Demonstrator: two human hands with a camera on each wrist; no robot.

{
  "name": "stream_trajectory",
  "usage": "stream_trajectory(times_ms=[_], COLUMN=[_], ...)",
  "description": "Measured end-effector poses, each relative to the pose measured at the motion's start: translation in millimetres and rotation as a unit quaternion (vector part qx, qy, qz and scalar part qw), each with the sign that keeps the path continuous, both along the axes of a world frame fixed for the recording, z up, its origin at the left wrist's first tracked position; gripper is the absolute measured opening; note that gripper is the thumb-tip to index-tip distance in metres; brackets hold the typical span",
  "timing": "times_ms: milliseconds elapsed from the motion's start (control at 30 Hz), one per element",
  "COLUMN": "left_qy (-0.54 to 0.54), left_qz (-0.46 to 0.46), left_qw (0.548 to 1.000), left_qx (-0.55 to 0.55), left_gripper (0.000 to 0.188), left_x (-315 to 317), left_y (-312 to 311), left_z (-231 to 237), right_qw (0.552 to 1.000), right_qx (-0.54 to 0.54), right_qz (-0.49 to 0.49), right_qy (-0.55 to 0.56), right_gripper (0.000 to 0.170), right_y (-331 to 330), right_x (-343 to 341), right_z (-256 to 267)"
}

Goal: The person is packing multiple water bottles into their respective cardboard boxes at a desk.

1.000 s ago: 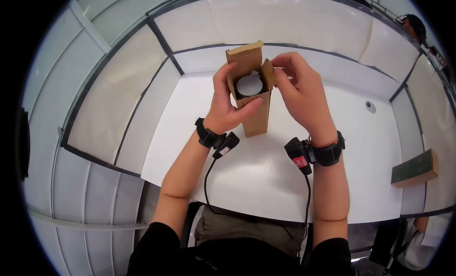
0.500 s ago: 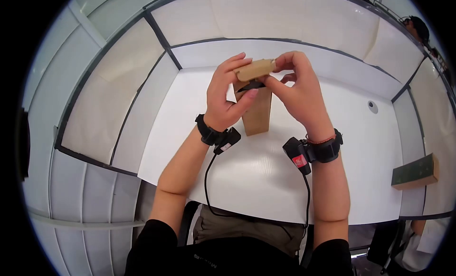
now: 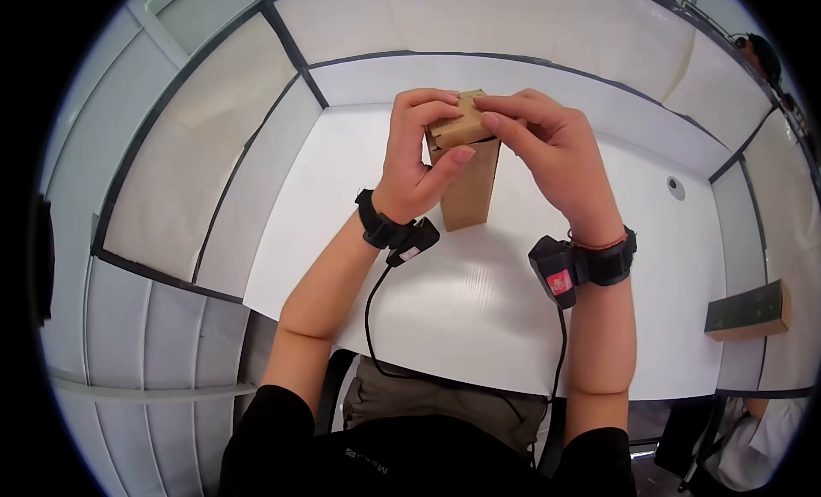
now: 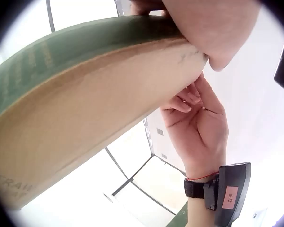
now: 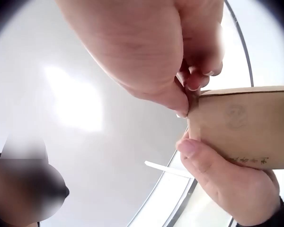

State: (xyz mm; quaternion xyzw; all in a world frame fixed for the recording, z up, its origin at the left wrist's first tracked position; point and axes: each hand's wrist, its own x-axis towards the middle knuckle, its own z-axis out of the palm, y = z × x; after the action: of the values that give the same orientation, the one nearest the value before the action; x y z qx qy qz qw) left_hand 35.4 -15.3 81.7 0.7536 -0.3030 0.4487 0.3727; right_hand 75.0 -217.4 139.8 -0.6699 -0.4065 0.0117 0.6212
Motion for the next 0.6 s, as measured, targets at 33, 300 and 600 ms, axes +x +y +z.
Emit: stream_trajectory(times_ms=[33, 300, 600], left_qy=[-0.002, 0.028, 0.026], left_qz=[-0.001, -0.05, -0.033], left_qw=[1.0, 0.994, 0.995], left_qx=[0.0, -0.089, -0.093], left_gripper=[0.038, 0.03, 0.023], left_x=[0.3, 3.7, 3.0], left_y=[0.7, -3.2, -2.7], left_z=[-0.8, -8.0, -8.3], right_qw=[1.0, 0.998, 0.991], right_qx=[0.008, -0.009, 0.018], right_qz=[0.001, -0.014, 0.057], right_qy=[-0.007, -0.059, 0.122], right_gripper=[0.02, 0.018, 0.02], right_y=[1.8, 9.7, 3.0], right_x=[1.2, 4.0, 4.8], right_z=[-2.5, -10.1, -5.5])
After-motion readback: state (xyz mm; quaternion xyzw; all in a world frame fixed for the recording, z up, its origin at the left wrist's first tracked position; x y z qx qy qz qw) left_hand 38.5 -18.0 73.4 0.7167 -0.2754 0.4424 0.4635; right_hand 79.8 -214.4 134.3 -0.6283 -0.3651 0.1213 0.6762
